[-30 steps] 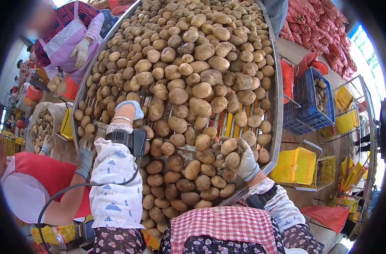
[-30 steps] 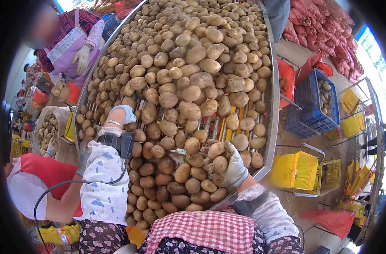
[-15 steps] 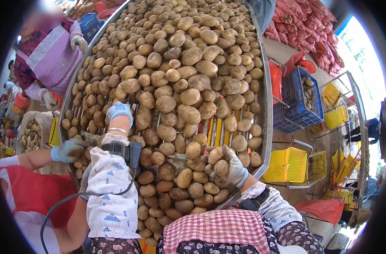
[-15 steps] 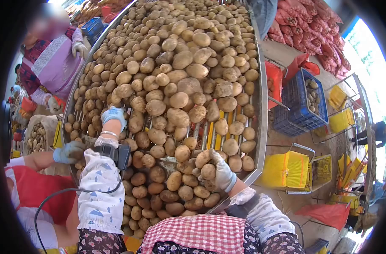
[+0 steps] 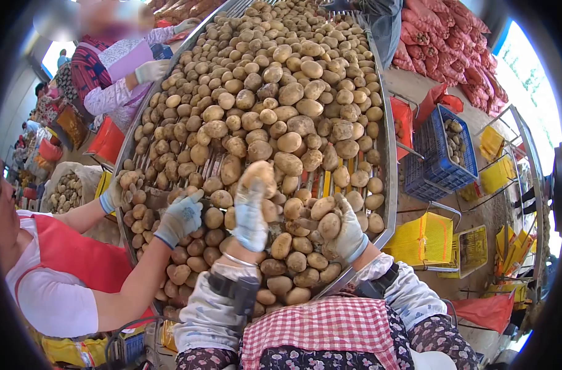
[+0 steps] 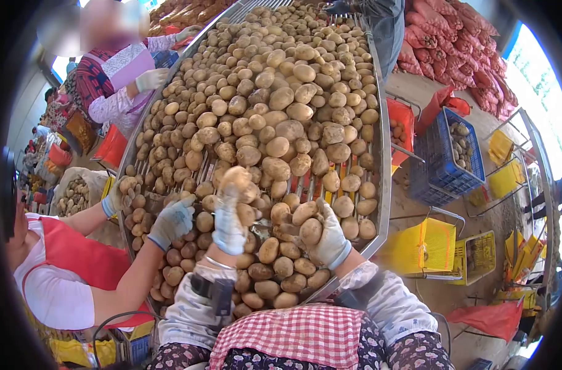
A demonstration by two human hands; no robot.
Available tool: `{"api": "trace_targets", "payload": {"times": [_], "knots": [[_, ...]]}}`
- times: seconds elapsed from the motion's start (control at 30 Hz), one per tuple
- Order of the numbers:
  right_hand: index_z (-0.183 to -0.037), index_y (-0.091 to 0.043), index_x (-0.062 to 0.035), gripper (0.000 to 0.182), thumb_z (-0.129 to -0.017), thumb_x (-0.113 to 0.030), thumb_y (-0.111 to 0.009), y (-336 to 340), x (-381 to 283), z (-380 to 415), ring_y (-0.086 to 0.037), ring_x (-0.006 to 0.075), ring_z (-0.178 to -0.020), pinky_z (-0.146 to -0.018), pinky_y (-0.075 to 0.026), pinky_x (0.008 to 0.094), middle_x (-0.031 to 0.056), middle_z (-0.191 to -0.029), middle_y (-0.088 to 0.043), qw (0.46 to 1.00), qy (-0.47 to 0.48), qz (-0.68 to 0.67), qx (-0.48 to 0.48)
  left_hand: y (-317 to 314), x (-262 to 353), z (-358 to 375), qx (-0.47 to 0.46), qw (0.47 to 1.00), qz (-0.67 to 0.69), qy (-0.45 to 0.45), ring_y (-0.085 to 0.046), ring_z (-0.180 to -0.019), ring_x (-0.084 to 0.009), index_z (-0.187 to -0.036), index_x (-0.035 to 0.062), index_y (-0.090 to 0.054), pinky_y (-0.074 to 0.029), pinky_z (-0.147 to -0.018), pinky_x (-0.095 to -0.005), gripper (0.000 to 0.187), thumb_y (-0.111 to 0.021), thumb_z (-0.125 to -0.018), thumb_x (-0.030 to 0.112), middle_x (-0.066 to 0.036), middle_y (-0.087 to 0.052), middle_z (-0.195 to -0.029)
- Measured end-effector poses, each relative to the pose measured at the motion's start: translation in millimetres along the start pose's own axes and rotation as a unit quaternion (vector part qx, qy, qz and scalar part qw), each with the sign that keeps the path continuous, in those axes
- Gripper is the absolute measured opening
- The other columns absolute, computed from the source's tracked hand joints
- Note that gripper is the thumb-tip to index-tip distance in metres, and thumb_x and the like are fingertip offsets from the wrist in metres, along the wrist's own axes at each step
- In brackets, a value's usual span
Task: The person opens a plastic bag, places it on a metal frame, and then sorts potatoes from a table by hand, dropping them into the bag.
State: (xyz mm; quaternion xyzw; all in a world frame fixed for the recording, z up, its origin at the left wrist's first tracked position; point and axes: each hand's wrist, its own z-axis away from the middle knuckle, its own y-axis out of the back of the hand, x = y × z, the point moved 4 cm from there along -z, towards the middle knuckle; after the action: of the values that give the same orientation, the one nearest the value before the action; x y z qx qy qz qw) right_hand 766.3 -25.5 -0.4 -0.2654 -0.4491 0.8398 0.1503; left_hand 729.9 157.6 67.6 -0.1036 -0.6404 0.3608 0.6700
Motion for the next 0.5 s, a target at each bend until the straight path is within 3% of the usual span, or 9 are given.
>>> {"api": "trace_targets", "payload": {"times": [0.03,0.07,0.13,0.17,0.23,0.33,0.4,0.47,0.5], "knots": [[-0.120,-0.053,-0.0046,0.059,-0.093,-0.055,-0.039,5,3,-2,-0.064,0.0299,-0.095,-0.079,-0.057,0.0420,0.0148,-0.113,-0.061,1.000,0.015,0.007,-0.004,-12,-25,8,-0.002,0.998,0.021,-0.060,-0.064,-0.074,-0.0152,-0.111,0.0090,-0.058,-0.056,-0.061,-0.0260,0.033,-0.071,-0.084,0.024,-0.004,-0.062,-0.095],[-0.122,-0.053,-0.0100,0.055,-0.093,-0.056,-0.042,-7,7,6,-0.063,0.0275,-0.100,-0.087,-0.053,0.0413,0.0100,-0.115,-0.061,0.991,-0.053,-0.060,-0.105,-29,-38,18,0.033,0.986,-0.068,-0.148,-0.060,-0.099,-0.0192,-0.114,0.0072,-0.058,-0.054,-0.080,-0.0290,0.036,-0.072,-0.082,0.016,-0.010,-0.055,-0.116],[-0.125,-0.052,-0.0084,0.066,-0.090,-0.063,-0.039,-31,10,28,-0.063,0.0254,-0.100,-0.089,-0.051,0.0436,0.0131,-0.112,-0.063,0.997,0.000,0.080,-0.001,-45,-63,33,-0.038,0.945,-0.236,-0.224,-0.049,-0.119,-0.0286,-0.117,0.0093,-0.058,-0.047,-0.095,-0.0356,0.046,-0.074,-0.075,0.014,-0.015,-0.045,-0.132],[-0.127,-0.050,-0.0107,0.069,-0.088,-0.067,-0.039,-19,8,33,-0.061,0.0257,-0.104,-0.094,-0.048,0.0434,0.0121,-0.116,-0.061,0.994,0.024,0.108,-0.003,-45,-65,39,-0.046,0.944,-0.236,-0.224,-0.049,-0.119,-0.0286,-0.117,0.0093,-0.058,-0.047,-0.095,-0.0356,0.046,-0.074,-0.075,0.014,-0.015,-0.045,-0.132],[-0.128,-0.049,-0.0113,0.071,-0.087,-0.068,-0.039,-21,4,47,-0.060,0.0261,-0.106,-0.093,-0.048,0.0437,0.0113,-0.119,-0.060,0.995,0.010,0.097,-0.020,-55,-54,55,-0.110,0.786,-0.484,-0.369,-0.044,-0.123,-0.0363,-0.117,0.0132,-0.059,-0.042,-0.099,-0.0429,0.055,-0.078,-0.066,0.016,-0.019,-0.037,-0.139],[-0.130,-0.048,-0.0148,0.068,-0.088,-0.067,-0.041,-14,2,58,-0.057,0.0253,-0.112,-0.093,-0.049,0.0433,0.0084,-0.125,-0.056,0.996,-0.039,0.058,-0.061,-63,-49,57,-0.167,0.755,-0.506,-0.381,-0.042,-0.124,-0.0419,-0.117,0.0152,-0.059,-0.037,-0.103,-0.0474,0.059,-0.079,-0.062,0.018,-0.021,-0.037,-0.140],[-0.130,-0.047,-0.0168,0.063,-0.089,-0.064,-0.042,-8,-2,55,-0.057,0.0249,-0.112,-0.093,-0.049,0.0427,0.0080,-0.124,-0.056,0.992,-0.058,0.017,-0.115,-72,-43,57,-0.184,0.737,-0.529,-0.379,-0.041,-0.125,-0.0411,-0.119,0.0150,-0.059,-0.037,-0.102,-0.0477,0.059,-0.079,-0.064,0.022,-0.022,-0.036,-0.141],[-0.131,-0.046,-0.0182,0.058,-0.091,-0.060,-0.042,-10,-13,49,-0.056,0.0251,-0.113,-0.094,-0.048,0.0432,0.0075,-0.125,-0.055,0.992,-0.056,-0.001,-0.110,-85,-45,52,-0.221,0.738,-0.546,-0.329,-0.040,-0.127,-0.0412,-0.121,0.0146,-0.058,-0.036,-0.103,-0.0472,0.060,-0.079,-0.067,0.026,-0.022,-0.034,-0.142],[-0.131,-0.046,-0.0174,0.058,-0.091,-0.059,-0.042,-8,-22,51,-0.056,0.0251,-0.113,-0.094,-0.048,0.0430,0.0079,-0.125,-0.055,0.992,-0.061,0.009,-0.111,-89,-49,46,-0.236,0.737,-0.529,-0.348,-0.040,-0.126,-0.0413,-0.123,0.0129,-0.057,-0.035,-0.103,-0.0457,0.060,-0.078,-0.070,0.029,-0.022,-0.033,-0.143]]}}
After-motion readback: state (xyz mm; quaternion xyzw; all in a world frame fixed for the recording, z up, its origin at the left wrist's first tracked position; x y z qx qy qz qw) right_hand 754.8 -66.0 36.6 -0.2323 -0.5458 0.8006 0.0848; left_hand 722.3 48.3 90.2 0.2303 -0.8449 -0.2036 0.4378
